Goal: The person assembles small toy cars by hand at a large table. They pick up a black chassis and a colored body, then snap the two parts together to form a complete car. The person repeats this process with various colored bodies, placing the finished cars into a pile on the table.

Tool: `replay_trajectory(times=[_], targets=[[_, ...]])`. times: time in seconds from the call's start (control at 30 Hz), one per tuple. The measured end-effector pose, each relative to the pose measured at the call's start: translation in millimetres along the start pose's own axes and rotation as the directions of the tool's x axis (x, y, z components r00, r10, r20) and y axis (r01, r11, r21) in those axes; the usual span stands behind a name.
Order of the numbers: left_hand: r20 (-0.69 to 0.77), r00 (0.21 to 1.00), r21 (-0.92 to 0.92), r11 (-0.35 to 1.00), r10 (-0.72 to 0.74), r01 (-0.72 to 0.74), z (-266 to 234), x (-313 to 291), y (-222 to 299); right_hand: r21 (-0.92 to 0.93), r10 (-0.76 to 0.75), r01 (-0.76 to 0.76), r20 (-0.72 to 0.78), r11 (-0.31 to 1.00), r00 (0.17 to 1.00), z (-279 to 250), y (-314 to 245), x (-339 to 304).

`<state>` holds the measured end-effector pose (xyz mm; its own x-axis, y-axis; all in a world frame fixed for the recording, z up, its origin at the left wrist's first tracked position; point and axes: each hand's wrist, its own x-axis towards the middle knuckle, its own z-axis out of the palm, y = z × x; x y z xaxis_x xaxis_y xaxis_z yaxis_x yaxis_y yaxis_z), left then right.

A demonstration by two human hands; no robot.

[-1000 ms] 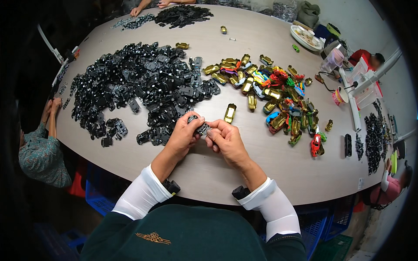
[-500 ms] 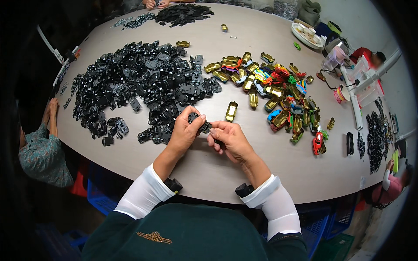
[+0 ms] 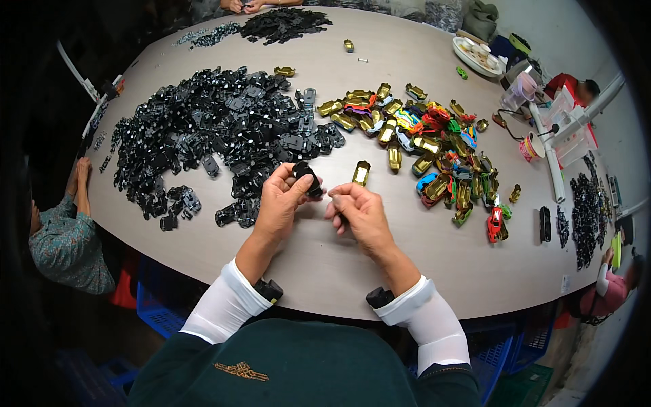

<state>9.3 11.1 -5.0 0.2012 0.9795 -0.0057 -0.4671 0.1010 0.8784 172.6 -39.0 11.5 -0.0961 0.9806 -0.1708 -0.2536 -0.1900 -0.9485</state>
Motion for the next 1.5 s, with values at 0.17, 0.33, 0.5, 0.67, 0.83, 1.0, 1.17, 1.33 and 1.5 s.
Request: replay_trajectory(times=[0.17, 0.33, 0.5, 0.67, 0.83, 1.0, 1.17, 1.33, 1.5], targets=[[0.12, 0.952, 0.105, 0.957, -0.28, 0.269, 0, -7, 9, -0.009, -0.105, 0.105, -0.051, 0.994, 0.993, -14, -8, 4], [0.142, 0.958, 0.227, 0.95, -0.248, 0.213, 4, -11, 3, 0.197, 0.067, -0.083, 0.086, 0.977, 0.994, -8, -16, 0], [0.111, 0.952, 0.301, 0.922, -0.286, 0.242, 6, -11, 1, 0.262, 0.117, -0.146, 0.124, 0.954, 0.985, -9, -11, -1], [0.181, 0.955, 0.276, 0.944, -0.236, 0.181, 8, -13, 3, 0.29, 0.139, -0.171, 0.127, 0.942, 0.982, -10, -11, -1], [0.215, 0.959, 0.333, 0.937, -0.186, 0.107, 2, -10, -2, 0.215, 0.125, -0.142, 0.09, 0.966, 0.988, -8, -10, -2], [0.213, 0.972, 0.478, 0.878, -0.096, -0.018, 1, -10, -2, -0.022, 0.052, -0.052, 0.021, 0.998, 0.998, -5, -8, -2], [0.198, 0.98, 0.685, 0.713, 0.019, -0.152, 3, -11, -1, -0.204, -0.135, 0.13, -0.01, 0.97, 0.991, -4, 7, 1], [0.163, 0.987, 0.642, 0.76, -0.009, -0.099, 2, -11, -3, 0.078, 0.096, -0.096, -0.004, 0.992, 0.995, -5, -3, 1], [0.164, 0.986, 0.693, 0.707, 0.035, -0.141, 4, -12, -1, -0.026, 0.038, -0.039, -0.03, 0.999, 0.999, -4, -3, 1]])
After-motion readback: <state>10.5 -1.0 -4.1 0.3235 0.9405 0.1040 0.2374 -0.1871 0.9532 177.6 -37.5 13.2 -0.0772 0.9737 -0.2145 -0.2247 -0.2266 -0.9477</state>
